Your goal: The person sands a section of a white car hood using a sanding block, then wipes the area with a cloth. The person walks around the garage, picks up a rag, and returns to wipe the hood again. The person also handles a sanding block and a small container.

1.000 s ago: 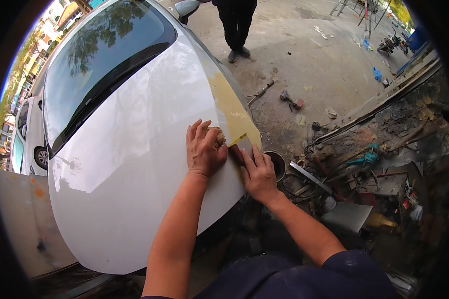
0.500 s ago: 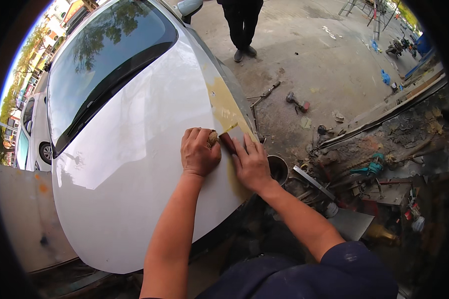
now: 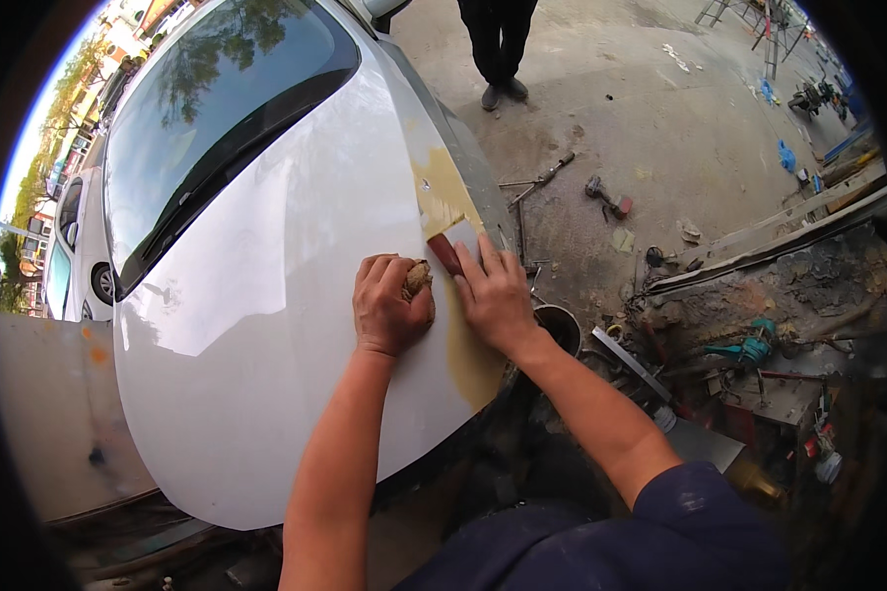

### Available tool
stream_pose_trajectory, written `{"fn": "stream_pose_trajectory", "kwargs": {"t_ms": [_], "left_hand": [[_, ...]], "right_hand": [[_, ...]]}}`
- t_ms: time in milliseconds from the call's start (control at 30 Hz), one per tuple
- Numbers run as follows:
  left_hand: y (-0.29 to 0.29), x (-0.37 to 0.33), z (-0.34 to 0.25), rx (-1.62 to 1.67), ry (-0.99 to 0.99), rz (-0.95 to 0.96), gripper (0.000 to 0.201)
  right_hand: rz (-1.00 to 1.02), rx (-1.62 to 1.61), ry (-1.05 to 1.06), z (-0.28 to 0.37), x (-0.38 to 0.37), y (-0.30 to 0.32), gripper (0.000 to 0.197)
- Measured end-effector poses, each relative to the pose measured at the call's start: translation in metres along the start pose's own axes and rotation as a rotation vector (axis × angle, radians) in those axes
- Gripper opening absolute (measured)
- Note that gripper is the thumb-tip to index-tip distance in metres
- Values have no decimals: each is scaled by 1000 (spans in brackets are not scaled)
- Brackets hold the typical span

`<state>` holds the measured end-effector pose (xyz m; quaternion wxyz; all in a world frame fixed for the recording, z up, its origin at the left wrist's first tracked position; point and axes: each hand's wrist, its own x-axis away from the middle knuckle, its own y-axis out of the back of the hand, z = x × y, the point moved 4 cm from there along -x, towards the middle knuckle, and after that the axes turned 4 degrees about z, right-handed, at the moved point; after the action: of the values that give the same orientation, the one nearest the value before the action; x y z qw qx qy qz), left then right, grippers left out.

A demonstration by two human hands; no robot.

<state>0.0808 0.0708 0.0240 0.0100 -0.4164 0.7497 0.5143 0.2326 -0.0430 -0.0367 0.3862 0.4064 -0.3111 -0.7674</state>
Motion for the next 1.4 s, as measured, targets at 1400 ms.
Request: {"fn": "stream_pose_trajectory", "kwargs": {"t_ms": [1400], "left_hand": [[-16,-37,15,-39,41,57,19]], "right_hand": [[15,-34,-41,-52,-98,-38,50]]}}
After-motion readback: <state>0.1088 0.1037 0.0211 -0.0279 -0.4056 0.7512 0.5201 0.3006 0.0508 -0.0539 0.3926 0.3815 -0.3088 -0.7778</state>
